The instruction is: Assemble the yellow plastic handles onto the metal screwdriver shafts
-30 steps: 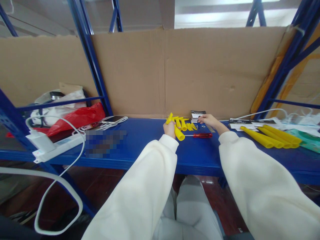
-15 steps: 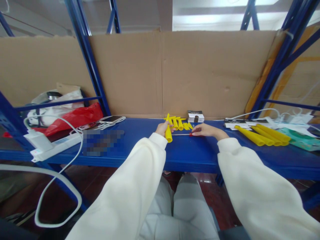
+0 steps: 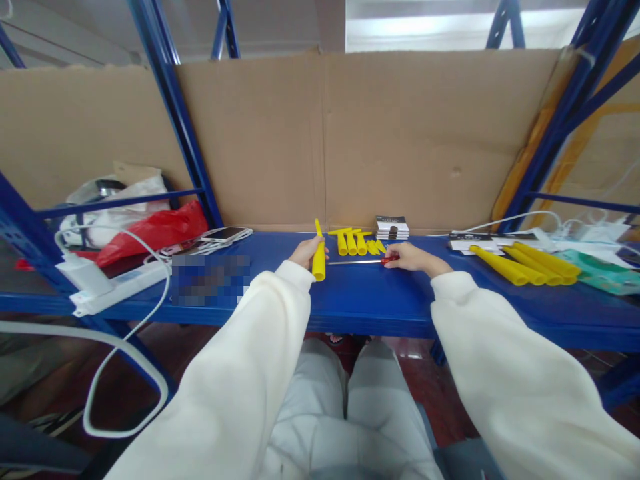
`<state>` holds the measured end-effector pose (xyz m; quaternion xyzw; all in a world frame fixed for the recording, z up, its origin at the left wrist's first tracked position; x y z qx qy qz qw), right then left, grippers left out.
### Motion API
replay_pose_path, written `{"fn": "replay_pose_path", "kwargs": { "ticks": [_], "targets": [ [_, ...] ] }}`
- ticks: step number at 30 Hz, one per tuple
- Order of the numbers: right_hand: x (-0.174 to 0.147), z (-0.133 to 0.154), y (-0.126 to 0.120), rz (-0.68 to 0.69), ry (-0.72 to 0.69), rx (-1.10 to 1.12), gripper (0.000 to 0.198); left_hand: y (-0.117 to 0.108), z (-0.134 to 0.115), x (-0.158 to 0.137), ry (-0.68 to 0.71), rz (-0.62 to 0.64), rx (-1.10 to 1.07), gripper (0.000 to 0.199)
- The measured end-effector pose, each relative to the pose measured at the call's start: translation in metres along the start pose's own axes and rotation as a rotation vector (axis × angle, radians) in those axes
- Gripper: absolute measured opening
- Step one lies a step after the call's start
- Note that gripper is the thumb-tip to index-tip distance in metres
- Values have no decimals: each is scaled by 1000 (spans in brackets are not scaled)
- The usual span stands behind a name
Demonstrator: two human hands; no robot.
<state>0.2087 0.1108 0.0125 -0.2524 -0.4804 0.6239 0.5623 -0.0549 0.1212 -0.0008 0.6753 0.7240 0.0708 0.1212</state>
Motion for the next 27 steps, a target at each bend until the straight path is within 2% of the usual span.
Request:
{"fn": "replay_pose_path", "kwargs": {
  "ticks": [4, 12, 15, 21, 27],
  "targets": [
    [0, -2, -10, -96, 6, -13, 22, 1, 2, 4, 10, 8, 27, 14],
    [2, -10, -29, -249, 94, -114, 17, 7, 3, 4, 31, 41, 69, 14],
    [1, -11, -32, -269, 97, -117, 18, 9, 4, 6, 38, 62, 96, 14],
    [-1, -13, -35, -283, 123, -157, 20, 12, 6, 11, 80, 118, 242, 29],
    [-3, -13, -35, -275, 127, -228, 17, 12, 7, 9, 49, 129, 337, 25]
  ]
}}
Point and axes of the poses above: each hand's wrist, its own x-axis towards the middle knuckle, its own y-axis out of the palm, z = x × y, the point moved 10 cm from there along x, towards the middle knuckle, and after that the axes turned 7 degrees about -x, right-handed, at the moved point
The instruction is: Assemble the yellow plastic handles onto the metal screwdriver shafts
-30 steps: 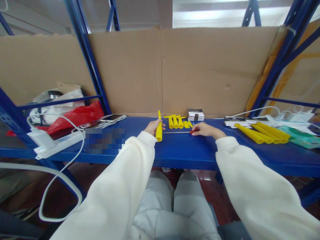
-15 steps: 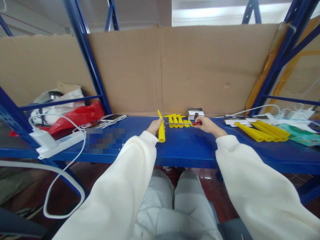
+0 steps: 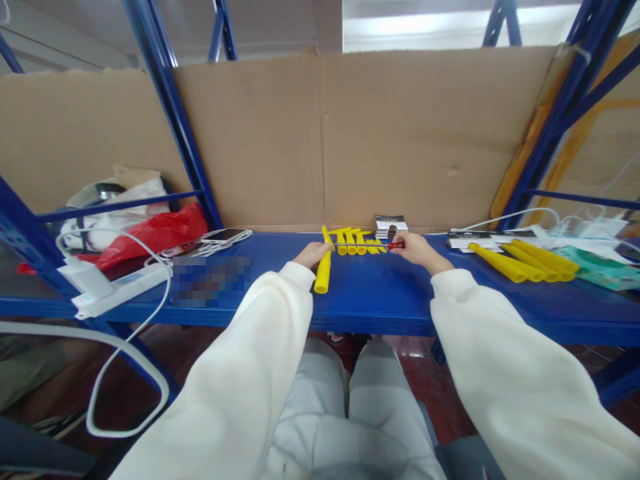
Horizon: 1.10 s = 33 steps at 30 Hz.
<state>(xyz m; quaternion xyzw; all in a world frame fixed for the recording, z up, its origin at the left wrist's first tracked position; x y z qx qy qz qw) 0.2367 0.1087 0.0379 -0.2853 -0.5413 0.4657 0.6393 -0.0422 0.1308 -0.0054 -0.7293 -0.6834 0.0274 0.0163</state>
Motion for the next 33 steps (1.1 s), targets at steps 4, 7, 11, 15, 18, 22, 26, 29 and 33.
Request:
{"fn": "replay_pose_path", "kwargs": {
  "ticks": [4, 7, 11, 15, 18, 22, 26, 29, 33],
  "targets": [
    [0, 0, 1, 7, -4, -10, 16, 2, -3, -3, 2, 16, 55, 28],
    [0, 0, 2, 10, -3, -5, 17, 2, -4, -3, 9, 16, 64, 32],
    [0, -1, 2, 16, -1, -12, 16, 0, -4, -2, 20, 1, 64, 31],
    [0, -1, 3, 29, 7, -39, 15, 1, -3, -3, 8, 14, 58, 26],
    [0, -1, 3, 28, 3, -49, 14, 3, -3, -4, -1, 25, 49, 24],
    [2, -3, 4, 10, -16, -48, 12, 3, -3, -4, -6, 20, 43, 20],
    [3, -3, 4, -29, -67, -74, 10, 3, -3, -3, -29, 23, 74, 17],
    [4, -2, 3, -48, -105, -96, 9, 3, -3, -3, -31, 25, 99, 17],
    [3, -2, 4, -32, -96, -121, 9, 4, -3, -3, -29, 42, 110, 18]
  ]
}}
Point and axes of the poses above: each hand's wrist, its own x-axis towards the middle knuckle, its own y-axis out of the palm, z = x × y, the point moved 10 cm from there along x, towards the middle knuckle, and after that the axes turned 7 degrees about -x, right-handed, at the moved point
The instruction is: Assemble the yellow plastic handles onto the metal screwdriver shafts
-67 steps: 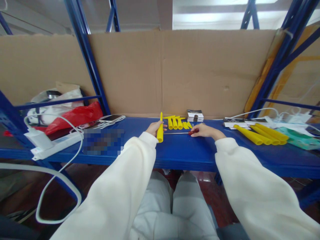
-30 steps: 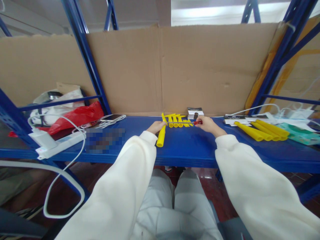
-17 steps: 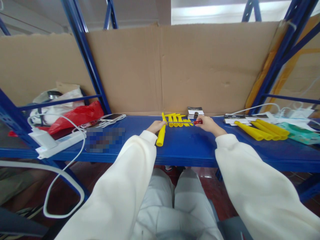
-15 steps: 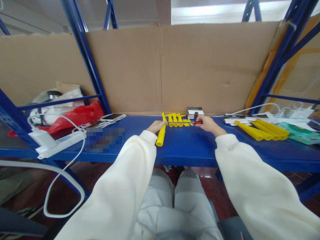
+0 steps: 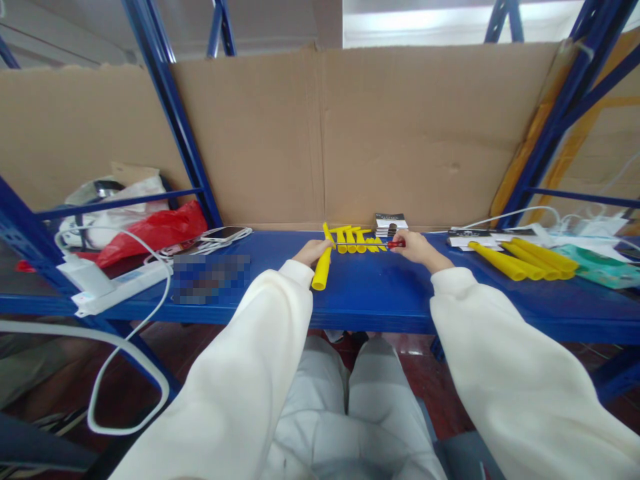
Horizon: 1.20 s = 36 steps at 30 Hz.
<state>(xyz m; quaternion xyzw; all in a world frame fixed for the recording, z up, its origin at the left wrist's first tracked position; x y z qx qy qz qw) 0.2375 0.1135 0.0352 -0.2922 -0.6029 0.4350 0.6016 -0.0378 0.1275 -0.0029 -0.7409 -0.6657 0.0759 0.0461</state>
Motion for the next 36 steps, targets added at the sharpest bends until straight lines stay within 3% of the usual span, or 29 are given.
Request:
{"fn": "replay_pose_path", "kwargs": {
  "ticks": [16, 24, 36],
  "targets": [
    [-1, 1, 2, 25, -12, -27, 10, 2, -3, -10, -29, 15, 21, 19],
    [-1, 5, -2, -26, -52, -43, 12, 3, 0, -4, -12, 27, 42, 23],
    [-13, 30, -14, 46, -78, -352, 17, 4, -3, -8, -16, 26, 72, 16]
  ]
}}
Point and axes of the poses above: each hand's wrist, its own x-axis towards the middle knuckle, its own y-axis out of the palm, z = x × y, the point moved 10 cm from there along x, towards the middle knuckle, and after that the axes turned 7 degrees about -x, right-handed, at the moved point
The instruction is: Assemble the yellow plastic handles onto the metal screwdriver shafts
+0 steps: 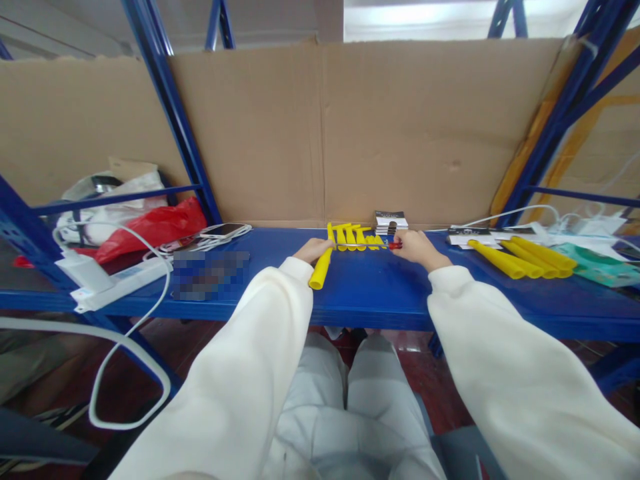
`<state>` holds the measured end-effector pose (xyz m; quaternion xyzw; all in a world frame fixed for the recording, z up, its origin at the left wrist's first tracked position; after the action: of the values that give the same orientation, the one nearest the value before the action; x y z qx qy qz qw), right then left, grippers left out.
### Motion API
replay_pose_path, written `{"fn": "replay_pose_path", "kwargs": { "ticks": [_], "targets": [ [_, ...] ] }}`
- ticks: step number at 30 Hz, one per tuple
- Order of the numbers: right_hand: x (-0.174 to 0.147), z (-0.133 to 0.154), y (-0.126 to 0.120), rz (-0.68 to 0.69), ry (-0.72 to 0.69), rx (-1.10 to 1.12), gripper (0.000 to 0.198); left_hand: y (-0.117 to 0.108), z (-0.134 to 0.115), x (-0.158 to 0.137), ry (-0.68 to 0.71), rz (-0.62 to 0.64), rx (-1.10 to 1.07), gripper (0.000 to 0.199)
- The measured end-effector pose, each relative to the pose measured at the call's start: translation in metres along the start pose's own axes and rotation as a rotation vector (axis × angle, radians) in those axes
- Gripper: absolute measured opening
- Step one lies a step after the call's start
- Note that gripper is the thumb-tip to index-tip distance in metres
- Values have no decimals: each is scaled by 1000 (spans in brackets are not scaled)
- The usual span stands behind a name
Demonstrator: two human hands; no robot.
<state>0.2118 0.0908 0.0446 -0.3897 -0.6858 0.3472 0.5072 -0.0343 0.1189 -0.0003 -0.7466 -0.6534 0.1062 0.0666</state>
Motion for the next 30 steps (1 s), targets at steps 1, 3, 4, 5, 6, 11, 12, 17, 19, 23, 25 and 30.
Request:
{"fn": "replay_pose_path", "kwargs": {
  "ticks": [1, 3, 4, 5, 6, 11, 12, 17, 19, 23, 25, 30],
  "targets": [
    [-1, 1, 0, 20, 3, -22, 18, 0, 0, 0, -1, 2, -1, 16],
    [-1, 3, -1, 43, 6, -58, 20, 0, 0, 0, -4, 1, 0, 16],
    [-2, 3, -2, 48, 5, -70, 21, 0, 1, 0, -6, -1, 2, 16],
    [-2, 4, -2, 51, 4, -75, 21, 0, 1, 1, -8, -3, 3, 15],
    [-1, 4, -1, 54, 2, -73, 21, -1, 2, 2, -10, -5, 2, 15],
    [-1, 3, 2, 47, 5, -29, 21, -1, 3, 5, -6, 0, -5, 15],
    [-1, 3, 3, 50, 9, -14, 22, -1, 3, 5, -4, 3, -5, 15],
    [-2, 2, 8, 110, 46, 69, 27, 0, 4, 5, 1, 7, 12, 16],
    [-2, 2, 8, 118, 48, 74, 25, -1, 4, 6, 5, 4, 15, 16],
    [-2, 3, 4, 81, 25, 44, 21, -2, 5, 8, 4, 3, 20, 15],
    [-3, 3, 2, 73, 29, 32, 20, -2, 5, 8, -1, -1, 22, 15],
    [-4, 0, 5, 135, 72, 8, 22, -1, 4, 6, -3, 6, 17, 19]
  ]
}}
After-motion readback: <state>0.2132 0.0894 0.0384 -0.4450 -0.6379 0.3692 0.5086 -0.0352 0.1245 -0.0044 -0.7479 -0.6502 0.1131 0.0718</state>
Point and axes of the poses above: each hand's wrist, its own x-axis towards the middle knuckle, its own y-axis out of the palm, z = x × y, the point moved 10 cm from there along x, towards the middle knuckle, and after that the axes turned 7 degrees about -x, right-handed, at the moved point
